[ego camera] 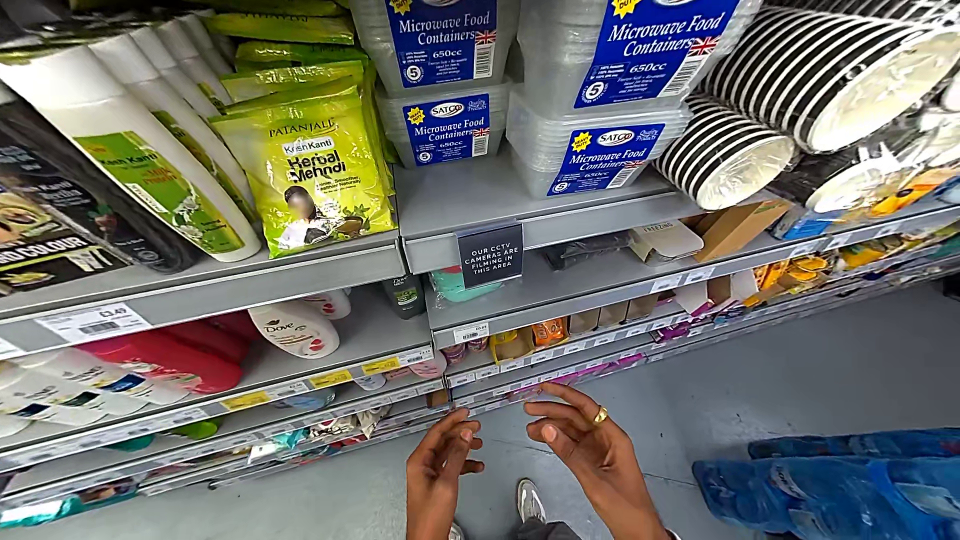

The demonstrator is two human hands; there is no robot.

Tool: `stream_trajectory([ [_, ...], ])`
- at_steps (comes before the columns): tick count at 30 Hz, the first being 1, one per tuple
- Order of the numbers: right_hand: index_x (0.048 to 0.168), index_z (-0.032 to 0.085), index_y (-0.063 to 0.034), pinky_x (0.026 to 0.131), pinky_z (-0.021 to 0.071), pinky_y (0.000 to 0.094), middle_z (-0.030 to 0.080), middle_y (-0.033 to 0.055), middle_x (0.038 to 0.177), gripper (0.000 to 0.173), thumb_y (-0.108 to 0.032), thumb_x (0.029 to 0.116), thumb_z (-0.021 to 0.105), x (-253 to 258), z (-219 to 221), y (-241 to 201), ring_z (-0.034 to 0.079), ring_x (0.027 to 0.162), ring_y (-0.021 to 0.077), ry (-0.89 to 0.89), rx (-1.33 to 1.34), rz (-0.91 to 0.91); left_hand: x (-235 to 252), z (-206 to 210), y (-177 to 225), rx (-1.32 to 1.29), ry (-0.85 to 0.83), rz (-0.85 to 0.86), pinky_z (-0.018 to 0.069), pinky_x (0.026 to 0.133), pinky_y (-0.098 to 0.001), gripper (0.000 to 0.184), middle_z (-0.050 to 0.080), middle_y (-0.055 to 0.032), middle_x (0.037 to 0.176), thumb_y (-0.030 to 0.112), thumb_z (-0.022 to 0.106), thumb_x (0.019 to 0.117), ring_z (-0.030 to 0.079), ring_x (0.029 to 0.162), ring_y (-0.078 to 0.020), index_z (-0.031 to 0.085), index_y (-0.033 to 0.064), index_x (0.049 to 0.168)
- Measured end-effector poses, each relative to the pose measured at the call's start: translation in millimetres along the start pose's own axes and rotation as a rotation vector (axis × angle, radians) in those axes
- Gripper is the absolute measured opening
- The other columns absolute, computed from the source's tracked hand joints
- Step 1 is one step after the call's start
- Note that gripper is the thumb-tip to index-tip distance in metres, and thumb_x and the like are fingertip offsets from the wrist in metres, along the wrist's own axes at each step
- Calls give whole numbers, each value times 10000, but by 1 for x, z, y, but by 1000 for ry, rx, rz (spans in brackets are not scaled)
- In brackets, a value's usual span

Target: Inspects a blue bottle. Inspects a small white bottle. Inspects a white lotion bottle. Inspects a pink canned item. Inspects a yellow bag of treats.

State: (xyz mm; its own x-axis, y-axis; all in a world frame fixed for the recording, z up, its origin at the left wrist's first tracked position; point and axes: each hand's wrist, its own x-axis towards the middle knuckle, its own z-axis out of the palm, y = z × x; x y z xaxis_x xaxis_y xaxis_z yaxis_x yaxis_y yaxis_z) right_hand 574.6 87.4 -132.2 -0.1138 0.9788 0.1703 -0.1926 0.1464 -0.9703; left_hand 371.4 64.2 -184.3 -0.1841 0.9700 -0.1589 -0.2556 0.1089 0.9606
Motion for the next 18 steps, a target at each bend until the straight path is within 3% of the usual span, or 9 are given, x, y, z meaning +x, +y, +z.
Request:
stream_trajectory([
  [4, 1397, 490, 100, 884, 636, 418, 716, 197, 1192, 488, -66, 975, 671, -7, 7, -3, 739, 1001, 322, 24, -27, 5, 29, -10, -42, 122, 50, -65, 644, 675, -391, 289, 733, -142, 1079, 22, 592, 986, 741, 905, -239, 641, -49, 1261],
  [9, 1400, 477, 101, 884, 633, 410, 722, 180, 1186, 488, -38, 971, 663, -24, 9, -5, 744, 987, 297, 56, -43, 11, 96, -7, -91, 401, 208, -7, 582, 889, -469, 518, 577, -258, 1362, 125, 677, 958, 685, 1041, -313, 519, -48, 1420],
  [12, 1410, 457, 100, 889, 630, 411, 726, 168, 1180, 494, -8, 968, 651, -29, -2, -10, 746, 984, 286, 54, -57, 30, 134, 6, -110, 548, 326, 75, 555, 911, -467, 707, 405, -324, 1494, 141, 753, 903, 650, 1056, -360, 420, -54, 1496],
  [14, 1411, 458, 95, 893, 629, 416, 729, 160, 1177, 490, 14, 965, 643, -25, -14, -14, 747, 982, 280, 53, -54, 51, 155, 14, -120, 616, 375, 84, 560, 894, -452, 793, 392, -348, 1468, 170, 805, 868, 649, 1021, -360, 389, -91, 1491],
  [18, 1411, 457, 102, 891, 629, 413, 730, 160, 1172, 489, 19, 965, 641, -7, -48, -16, 745, 981, 278, 6, -49, 60, 184, 31, -131, 651, 450, 104, 551, 919, -505, 812, 554, -329, 1286, 211, 847, 827, 661, 1000, -375, 428, -107, 1447],
])
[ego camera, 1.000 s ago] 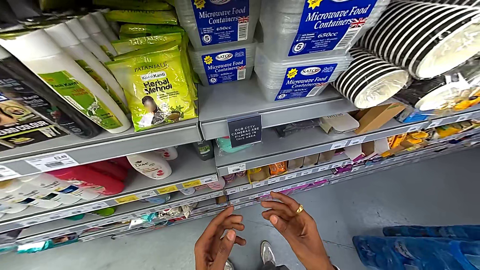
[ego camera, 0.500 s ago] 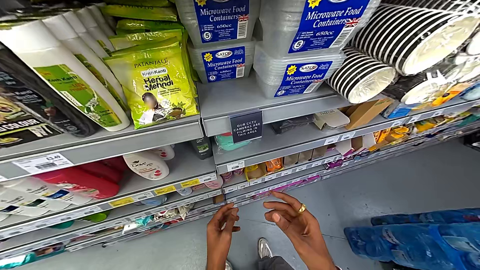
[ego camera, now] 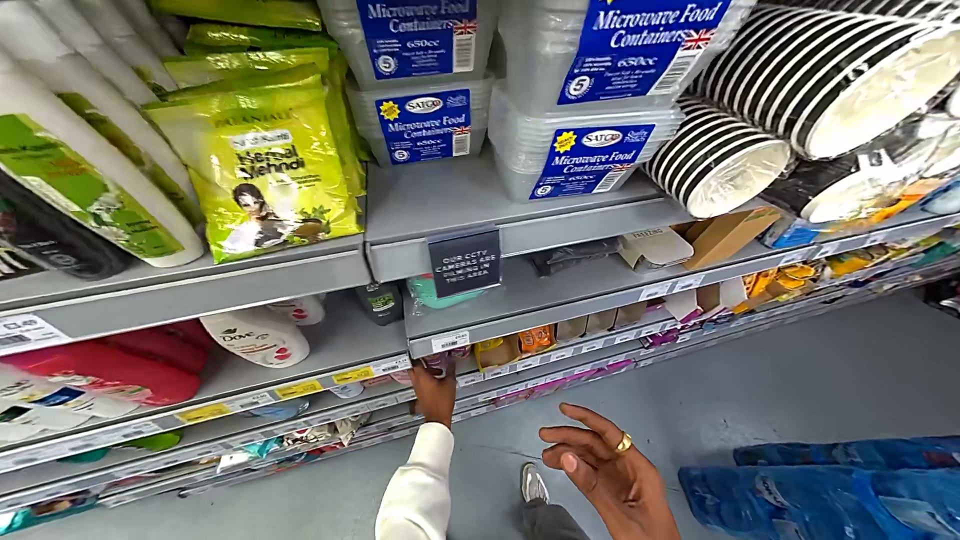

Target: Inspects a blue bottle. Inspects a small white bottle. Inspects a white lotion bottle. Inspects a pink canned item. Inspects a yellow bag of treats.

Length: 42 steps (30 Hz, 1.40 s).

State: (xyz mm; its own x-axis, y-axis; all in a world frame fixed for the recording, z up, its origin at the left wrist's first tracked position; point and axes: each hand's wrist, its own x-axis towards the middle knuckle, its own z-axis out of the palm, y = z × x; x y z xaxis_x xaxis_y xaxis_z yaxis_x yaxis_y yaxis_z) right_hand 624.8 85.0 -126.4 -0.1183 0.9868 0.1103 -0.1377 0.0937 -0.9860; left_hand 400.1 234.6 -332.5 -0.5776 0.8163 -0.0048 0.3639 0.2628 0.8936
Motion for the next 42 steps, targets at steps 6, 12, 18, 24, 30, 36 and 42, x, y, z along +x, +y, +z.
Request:
stream_trajectory([
  [6, 1396, 476, 87, 887, 628, 406, 744, 127, 1138, 469, 2, 968, 649, 26, -70, 2, 748, 974, 244, -108, 16, 12, 3, 28, 18, -17, 225, -20, 545, 893, -526, 728, 603, -319, 1189, 141, 846, 801, 669, 931, -364, 476, -138, 1363],
  [12, 1379, 512, 60, 860, 630, 386, 749, 110, 1111, 445, -9, 965, 660, 61, -121, 10, 747, 942, 223, -217, 51, 60, 9, 38, 19, 31, 308, -12, 501, 998, -557, 644, 657, -319, 1152, 85, 844, 764, 659, 1096, -411, 550, -162, 1282],
  [18, 1391, 507, 57, 863, 629, 392, 750, 95, 1115, 466, -2, 957, 668, 71, -142, 14, 746, 953, 215, -300, 81, 124, 20, 35, 22, 209, 277, -50, 384, 1113, -596, 638, 605, -368, 1270, 135, 842, 784, 567, 1258, -479, 581, -165, 1283],
  [24, 1381, 519, 47, 847, 631, 394, 751, 94, 1109, 449, 2, 958, 663, 70, -147, 19, 747, 940, 219, -329, 91, 152, 21, 36, 26, 274, 330, -70, 390, 1089, -623, 648, 622, -355, 1255, 203, 845, 791, 581, 1238, -486, 598, -143, 1280],
  [30, 1372, 530, 51, 833, 632, 402, 747, 110, 1113, 433, -20, 967, 664, 69, -143, 17, 745, 932, 230, -335, 106, 149, 16, 34, 26, 189, 364, -70, 445, 1018, -621, 631, 676, -326, 1137, 177, 883, 721, 642, 1140, -457, 631, -140, 1206],
  [36, 1335, 554, 62, 809, 634, 380, 746, 107, 1094, 376, -2, 974, 640, 63, -126, 18, 742, 895, 204, -268, 119, 158, -3, 34, 31, -42, 327, -123, 542, 892, -524, 714, 715, -215, 985, 122, 931, 634, 706, 927, -304, 587, -104, 1217],
  [42, 1295, 619, 48, 942, 618, 404, 707, 133, 1226, 393, -122, 953, 712, 69, -103, 49, 699, 1125, 252, -273, -7, 174, -81, 20, 45, -93, 84, -199, 598, 867, -512, 724, 753, -148, 1033, 345, 927, 662, 746, 904, -254, 667, -19, 1231],
])
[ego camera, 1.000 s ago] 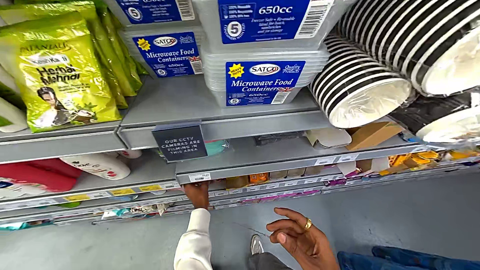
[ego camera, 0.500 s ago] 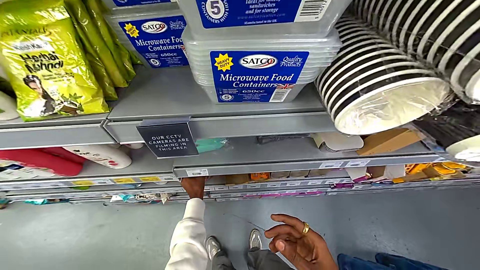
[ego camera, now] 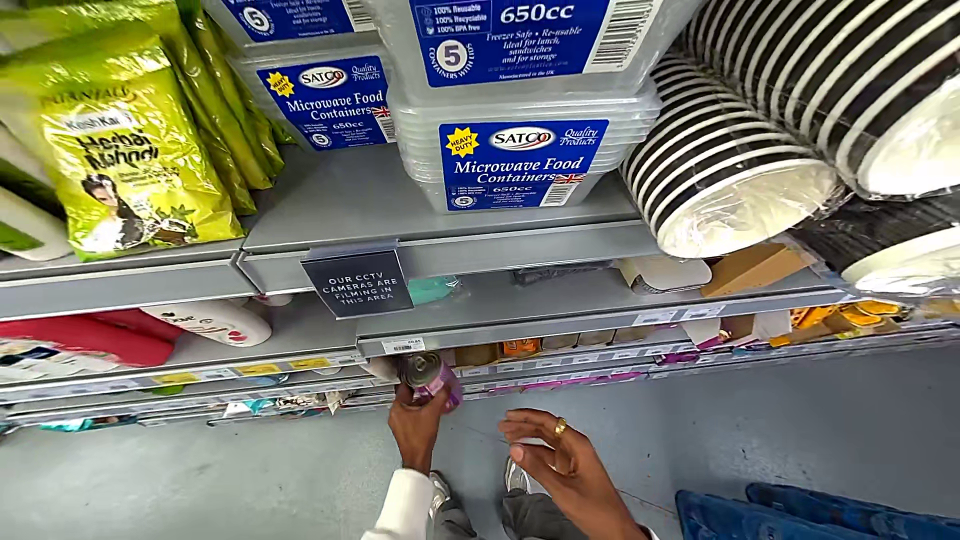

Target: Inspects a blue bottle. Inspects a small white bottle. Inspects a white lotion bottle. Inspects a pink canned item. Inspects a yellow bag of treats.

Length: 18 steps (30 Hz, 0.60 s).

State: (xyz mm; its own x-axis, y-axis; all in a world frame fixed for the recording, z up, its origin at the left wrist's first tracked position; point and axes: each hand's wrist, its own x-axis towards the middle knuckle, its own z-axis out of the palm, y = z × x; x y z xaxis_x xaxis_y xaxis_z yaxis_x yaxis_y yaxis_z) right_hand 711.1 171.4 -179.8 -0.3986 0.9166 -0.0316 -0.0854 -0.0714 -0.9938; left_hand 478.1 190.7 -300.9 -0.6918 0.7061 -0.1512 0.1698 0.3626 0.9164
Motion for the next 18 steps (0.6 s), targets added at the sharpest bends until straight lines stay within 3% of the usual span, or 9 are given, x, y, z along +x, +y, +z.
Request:
stream_trajectory([
  [3, 1388, 592, -31, 1065, 536, 399, 599, 113, 1416, 572, -315, 922, 763, 15, 10, 20, 582, 1309, 215, -46, -170, 51, -43, -19, 26, -22, -113, -5, 644, 765, -421, 734, 772, -76, 963, 404, 908, 627, 759, 801, -179, 681, 6, 1200],
  [6, 1485, 509, -67, 1069, 508, 392, 515, 122, 1499, 784, -511, 884, 748, 27, 25, 34, 542, 1337, 210, -72, -253, 177, -69, -37, 57, 66, -165, 45, 628, 718, -397, 722, 768, -49, 920, 436, 889, 637, 739, 751, -145, 695, 23, 1196],
  [9, 1521, 419, -15, 993, 571, 356, 580, 120, 1426, 827, -481, 910, 728, 31, 44, 28, 626, 1238, 178, -82, -34, 292, -79, -53, 80, 247, -154, 120, 570, 598, -433, 779, 733, -26, 807, 552, 820, 636, 662, 616, -147, 704, 59, 1227],
  [11, 1483, 462, -24, 872, 626, 391, 634, 116, 1342, 739, -422, 920, 725, 32, 52, 16, 680, 1141, 209, -38, 88, 345, -82, -63, 89, 320, -136, 177, 540, 557, -433, 835, 712, -32, 786, 596, 791, 641, 623, 584, -162, 693, 55, 1270],
  [12, 1464, 489, -32, 833, 635, 396, 652, 109, 1312, 697, -413, 926, 715, 33, 54, 10, 694, 1108, 216, -24, 113, 364, -82, -67, 92, 333, -127, 218, 542, 599, -448, 836, 723, -67, 866, 584, 784, 656, 635, 653, -195, 690, 39, 1283],
  [15, 1423, 521, -43, 754, 639, 400, 693, 116, 1212, 595, -450, 995, 597, 37, 56, 2, 720, 1019, 236, -27, 188, 411, -82, -79, 99, 273, -161, 363, 546, 822, -477, 858, 680, -199, 1205, 615, 760, 736, 644, 1044, -328, 662, -8, 1318],
  [18, 1301, 590, -27, 683, 636, 395, 728, 155, 1093, 559, -498, 1066, 402, 41, 54, -2, 745, 912, 253, -13, 279, 450, -82, -86, 100, 88, -280, 408, 566, 795, -346, 877, 612, -194, 1305, 594, 760, 786, 637, 1094, -227, 590, 1, 1409],
])
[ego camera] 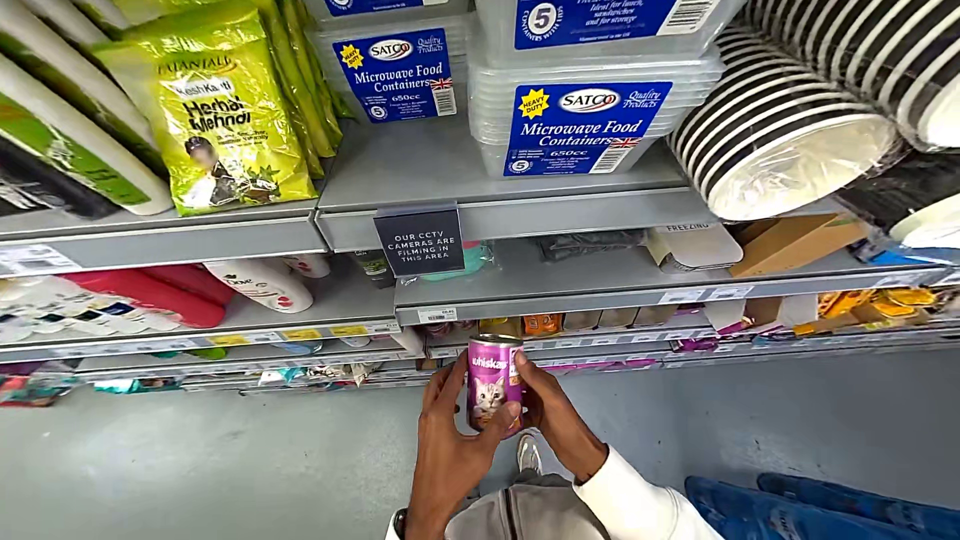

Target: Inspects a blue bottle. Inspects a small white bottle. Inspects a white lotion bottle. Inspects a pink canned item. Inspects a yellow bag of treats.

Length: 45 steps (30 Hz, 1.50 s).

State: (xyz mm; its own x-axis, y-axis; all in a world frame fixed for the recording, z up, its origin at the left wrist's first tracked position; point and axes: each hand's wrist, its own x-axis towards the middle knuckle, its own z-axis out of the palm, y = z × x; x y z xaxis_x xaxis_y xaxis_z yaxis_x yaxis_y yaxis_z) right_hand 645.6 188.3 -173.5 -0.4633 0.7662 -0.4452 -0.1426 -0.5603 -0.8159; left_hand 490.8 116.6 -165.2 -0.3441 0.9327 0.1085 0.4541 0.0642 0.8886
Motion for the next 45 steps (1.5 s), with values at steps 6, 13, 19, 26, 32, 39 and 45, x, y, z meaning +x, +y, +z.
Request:
stream_trajectory([
  [6, 1198, 634, -42, 556, 634, 349, 735, 161, 1011, 574, -559, 1038, 442, -13, -1, -32, 757, 809, 232, -67, 65, -158, -1, -17, 23, -510, -164, 61, 633, 897, -394, 769, 538, -199, 1467, 380, 715, 951, 647, 1217, -293, 419, -38, 1525],
  [13, 1325, 643, -185, 763, 634, 279, 737, 55, 1091, 468, -504, 983, 621, -35, 10, -85, 740, 920, 129, -247, -22, -415, 21, -43, 66, -671, -164, 237, 605, 971, -424, 640, 518, -153, 1507, 298, 682, 987, 599, 1291, -312, 453, 80, 1543],
  [19, 1424, 594, -215, 749, 636, 292, 723, 69, 1132, 462, -445, 1025, 587, -29, 27, -114, 735, 918, 143, -260, -60, -517, 38, -55, 83, -699, -137, 321, 598, 971, -413, 637, 556, -160, 1464, 265, 691, 982, 627, 1246, -317, 449, 113, 1552],
  [26, 1451, 568, -243, 732, 635, 290, 718, 73, 1122, 445, -439, 1053, 530, -27, 37, -117, 732, 888, 144, -236, -76, -469, 38, -61, 86, -662, -88, 288, 626, 917, -404, 630, 588, -141, 1434, 205, 691, 975, 663, 1196, -308, 456, 147, 1557],
  [32, 1448, 559, -233, 738, 638, 289, 722, 72, 1127, 454, -454, 1053, 522, -28, 39, -119, 740, 902, 146, -251, -75, -455, 37, -64, 89, -625, -52, 314, 613, 950, -400, 612, 580, -124, 1455, 189, 690, 973, 650, 1224, -300, 477, 142, 1545],
  [39, 1394, 607, -229, 741, 636, 285, 727, 73, 1107, 432, -466, 1037, 547, -31, 42, -119, 740, 902, 147, -257, -38, -455, 36, -67, 90, -612, -46, 333, 625, 928, -389, 612, 577, -119, 1460, 198, 706, 959, 657, 1214, -300, 498, 145, 1532],
  [45, 1410, 604, -212, 770, 640, 301, 715, 85, 1161, 424, -411, 1036, 579, -34, 37, -117, 740, 946, 151, -360, 49, -522, 36, -66, 90, -634, -71, 370, 617, 933, -378, 617, 595, -137, 1433, 169, 699, 963, 667, 1193, -297, 483, 133, 1540],
])
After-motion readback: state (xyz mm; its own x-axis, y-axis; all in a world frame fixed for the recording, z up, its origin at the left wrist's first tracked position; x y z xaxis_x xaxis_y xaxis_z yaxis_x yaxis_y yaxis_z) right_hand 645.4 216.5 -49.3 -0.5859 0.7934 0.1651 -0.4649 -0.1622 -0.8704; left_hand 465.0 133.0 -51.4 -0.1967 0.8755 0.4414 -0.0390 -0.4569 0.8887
